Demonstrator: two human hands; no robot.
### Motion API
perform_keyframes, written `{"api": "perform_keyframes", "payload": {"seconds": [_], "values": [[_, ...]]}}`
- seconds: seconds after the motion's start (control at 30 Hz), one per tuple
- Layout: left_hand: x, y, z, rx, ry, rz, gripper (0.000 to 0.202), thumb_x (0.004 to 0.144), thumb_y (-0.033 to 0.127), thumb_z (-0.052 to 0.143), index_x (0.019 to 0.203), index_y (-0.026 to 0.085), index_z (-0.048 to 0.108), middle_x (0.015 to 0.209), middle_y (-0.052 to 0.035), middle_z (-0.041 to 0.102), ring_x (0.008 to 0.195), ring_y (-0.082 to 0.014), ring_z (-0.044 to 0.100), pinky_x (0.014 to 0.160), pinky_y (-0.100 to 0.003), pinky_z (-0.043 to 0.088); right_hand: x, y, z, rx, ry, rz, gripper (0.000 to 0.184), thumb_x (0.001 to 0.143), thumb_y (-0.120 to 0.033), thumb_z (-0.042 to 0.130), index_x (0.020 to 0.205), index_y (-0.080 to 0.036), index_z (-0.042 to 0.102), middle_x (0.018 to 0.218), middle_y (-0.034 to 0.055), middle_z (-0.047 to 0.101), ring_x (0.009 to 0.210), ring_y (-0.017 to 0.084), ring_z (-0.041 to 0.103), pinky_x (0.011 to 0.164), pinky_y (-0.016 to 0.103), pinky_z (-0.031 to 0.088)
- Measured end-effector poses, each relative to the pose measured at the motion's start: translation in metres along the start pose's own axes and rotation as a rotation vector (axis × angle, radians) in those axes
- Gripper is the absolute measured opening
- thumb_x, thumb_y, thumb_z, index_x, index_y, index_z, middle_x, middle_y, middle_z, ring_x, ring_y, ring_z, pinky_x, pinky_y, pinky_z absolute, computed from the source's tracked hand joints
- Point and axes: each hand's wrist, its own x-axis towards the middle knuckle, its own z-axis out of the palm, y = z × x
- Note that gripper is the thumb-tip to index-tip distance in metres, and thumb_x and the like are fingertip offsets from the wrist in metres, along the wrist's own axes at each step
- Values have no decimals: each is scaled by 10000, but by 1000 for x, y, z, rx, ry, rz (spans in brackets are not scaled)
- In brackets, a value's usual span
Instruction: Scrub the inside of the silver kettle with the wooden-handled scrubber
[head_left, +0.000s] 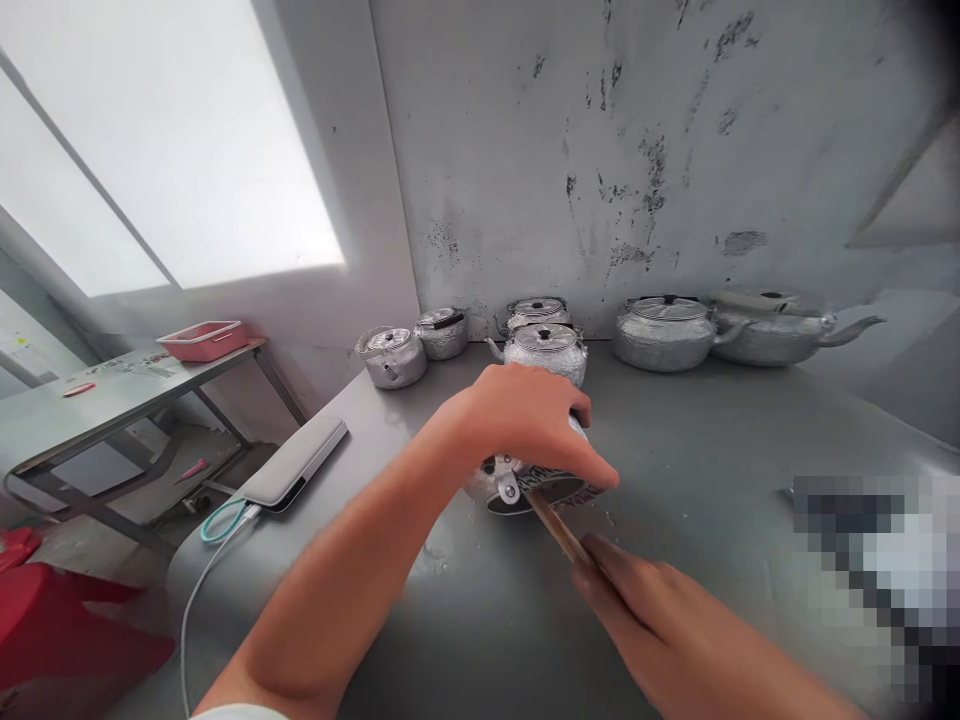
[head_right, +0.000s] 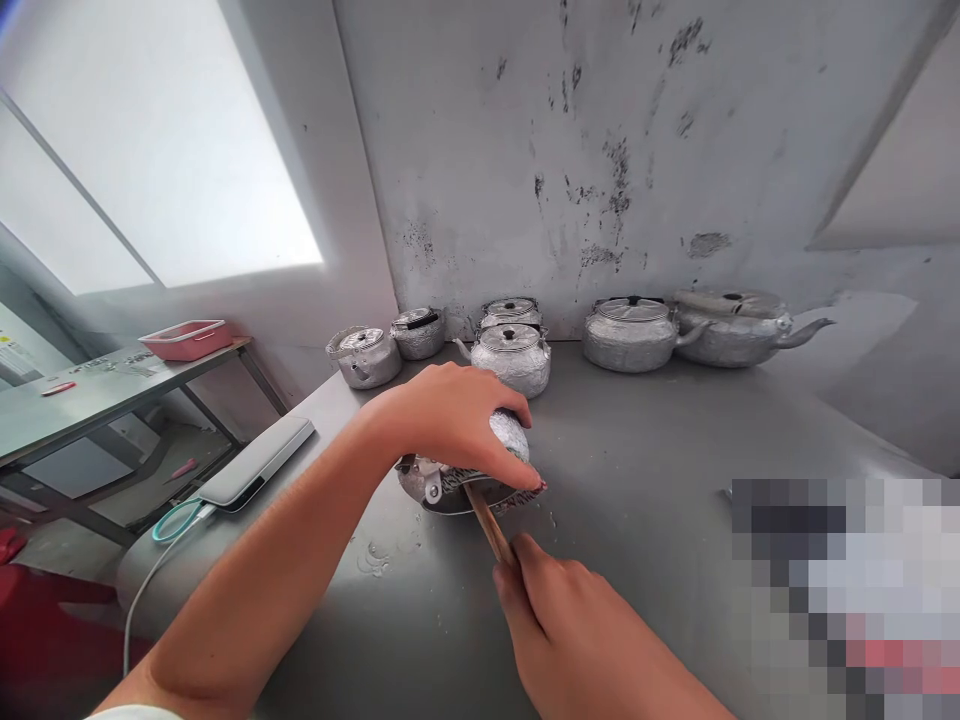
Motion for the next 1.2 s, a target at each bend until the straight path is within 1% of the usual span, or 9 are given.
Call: {"api": "perform_keyframes", "payload": {"seconds": [0.17,0.27,0.33,0.43,0.57,0.67,0.9,1.07,1.2], "values": [[0,3,1,5,1,13,552,657,640,623,1090,304,689,1050,11,718,967,-268,618,800,-359,484,-1,13,2,-68,-12,-35,253,938,-264,456,915,-220,703,826,76,737,634,219,651,606,310,470],[0,3,1,4,1,5,564,650,643,625,1097,306,689,1068,11,715,978,-271,617,809,-355,482,0,18,4,-71,22,-86,262,908,-265,503,1062,-220,711,986,103,756,797,262,690,725,339,505],[-1,3,1,-2,1,5,552,651,636,625,1094,314,688,1068,16,715,973,-265,621,807,-347,481,1,22,6,-58,49,-88,313,918,-275,480,1138,-230,698,993,103,762,816,269,697,739,345,518],[-1,3,0,2,-4,3,549,655,634,620,1098,315,686,1083,18,711,992,-270,619,809,-347,481,4,27,9,-38,60,-56,313,927,-297,457,1081,-236,723,942,101,769,781,272,704,714,340,530],[-1,3,0,13,-4,-2,552,657,645,621,1096,317,685,1104,20,706,1016,-273,616,831,-352,476,6,33,13,-33,80,-87,301,902,-301,497,1087,-236,725,1011,110,765,844,292,706,762,354,531],[-1,4,-1,14,-4,-6,563,659,655,619,1105,317,684,1093,19,708,1016,-274,615,829,-349,474,6,35,13,-25,61,-82,268,888,-296,519,1034,-235,735,984,110,763,816,286,702,740,343,523],[0,-2,0,12,6,-4,582,642,685,631,1109,341,688,1109,30,704,1017,-280,608,777,-331,475,7,15,5,154,3,15,233,916,-324,507,929,-234,722,793,61,723,627,211,639,619,303,475],[1,-6,1,11,9,9,605,643,711,629,1124,347,684,1149,37,693,1042,-272,606,793,-316,473,7,8,9,209,38,79,333,979,-379,408,922,-235,703,745,48,704,669,210,646,632,289,477],[1,-8,1,-4,-12,-4,636,641,727,626,1165,368,668,1183,42,685,1078,-276,601,814,-308,470,7,12,12,178,54,12,299,965,-388,448,900,-233,695,838,68,726,756,234,666,699,301,488]]}}
